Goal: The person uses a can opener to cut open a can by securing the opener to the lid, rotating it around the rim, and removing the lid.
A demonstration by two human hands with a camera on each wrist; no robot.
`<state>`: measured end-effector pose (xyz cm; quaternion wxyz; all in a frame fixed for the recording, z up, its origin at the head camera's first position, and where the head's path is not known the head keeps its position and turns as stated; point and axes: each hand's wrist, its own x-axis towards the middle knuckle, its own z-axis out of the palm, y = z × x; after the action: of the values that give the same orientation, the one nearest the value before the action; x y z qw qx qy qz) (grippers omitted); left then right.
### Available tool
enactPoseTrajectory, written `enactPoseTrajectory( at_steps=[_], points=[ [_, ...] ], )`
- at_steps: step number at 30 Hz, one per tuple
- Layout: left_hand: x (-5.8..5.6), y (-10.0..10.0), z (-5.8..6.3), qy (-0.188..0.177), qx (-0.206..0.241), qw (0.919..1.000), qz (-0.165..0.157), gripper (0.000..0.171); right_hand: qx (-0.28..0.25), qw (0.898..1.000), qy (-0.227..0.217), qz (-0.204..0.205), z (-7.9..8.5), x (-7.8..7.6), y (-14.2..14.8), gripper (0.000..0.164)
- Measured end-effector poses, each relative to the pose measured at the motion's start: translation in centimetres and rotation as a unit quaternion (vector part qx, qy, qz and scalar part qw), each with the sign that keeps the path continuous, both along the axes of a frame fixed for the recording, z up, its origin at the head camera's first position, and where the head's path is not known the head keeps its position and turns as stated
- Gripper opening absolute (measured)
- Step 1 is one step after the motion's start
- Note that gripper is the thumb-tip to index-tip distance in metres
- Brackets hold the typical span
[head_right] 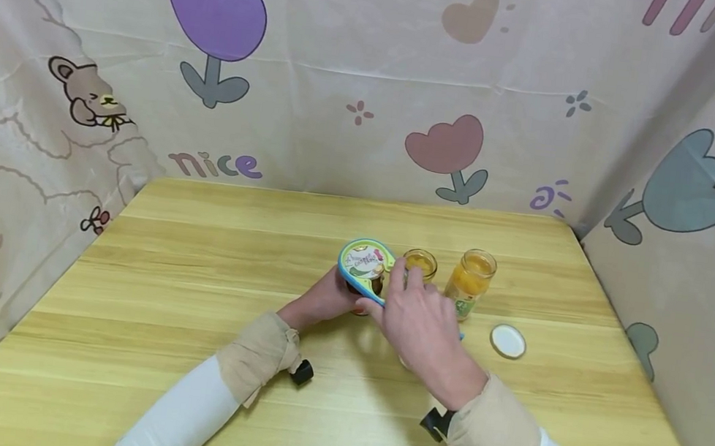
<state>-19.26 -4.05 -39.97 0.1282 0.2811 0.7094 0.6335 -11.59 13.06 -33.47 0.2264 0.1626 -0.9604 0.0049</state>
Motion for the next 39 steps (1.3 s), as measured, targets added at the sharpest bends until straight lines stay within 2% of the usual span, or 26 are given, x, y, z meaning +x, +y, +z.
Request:
enactPoseTrajectory(
  at_steps=[2,8,12,18,23,25,32,39],
  points=[
    [-0.2,0.0,-0.3,-0.004,0.003,1.0,0.0,0.059,0.004,1.0,0.001,0.009,0.0,-0.1,0.1,0.086],
    [-1.3,0.4,-2.5,-0.009,0.007,0.9999,0.01,0.057,0.015,1.0,-0.003,0.022,0.1,-0.2,0.4,0.087],
    [-1.4,0.3,-2.8,-0.016,0.015,0.9998,0.004,0.058,0.024,0.999,0.014,0.03,0.0,-0.2,0.5,0.087],
    [-1.6,-0.5,-2.6,-0.03,0.02,0.9987,-0.038,0.06,0.022,0.999,0.019,0.041,-0.1,-0.2,0.5,0.087],
    [-1.9,-1.2,-2.4,-0.041,0.045,0.9899,-0.128,0.049,0.024,0.999,0.004,0.047,0.1,0.1,0.6,0.086],
    [-1.9,-1.4,-2.3,-0.05,0.055,0.9853,-0.154,0.046,0.024,0.998,-0.004,0.05,0.1,0.2,0.6,0.086],
    [-1.2,-1.8,-0.7,-0.042,0.025,0.9887,-0.142,0.06,0.027,0.997,-0.002,0.072,0.1,0.1,1.1,0.085],
    [-0.9,-2.2,0.0,-0.05,0.008,0.9858,-0.16,0.067,0.032,0.993,0.018,0.11,0.0,-0.1,1.7,0.085]
  ],
)
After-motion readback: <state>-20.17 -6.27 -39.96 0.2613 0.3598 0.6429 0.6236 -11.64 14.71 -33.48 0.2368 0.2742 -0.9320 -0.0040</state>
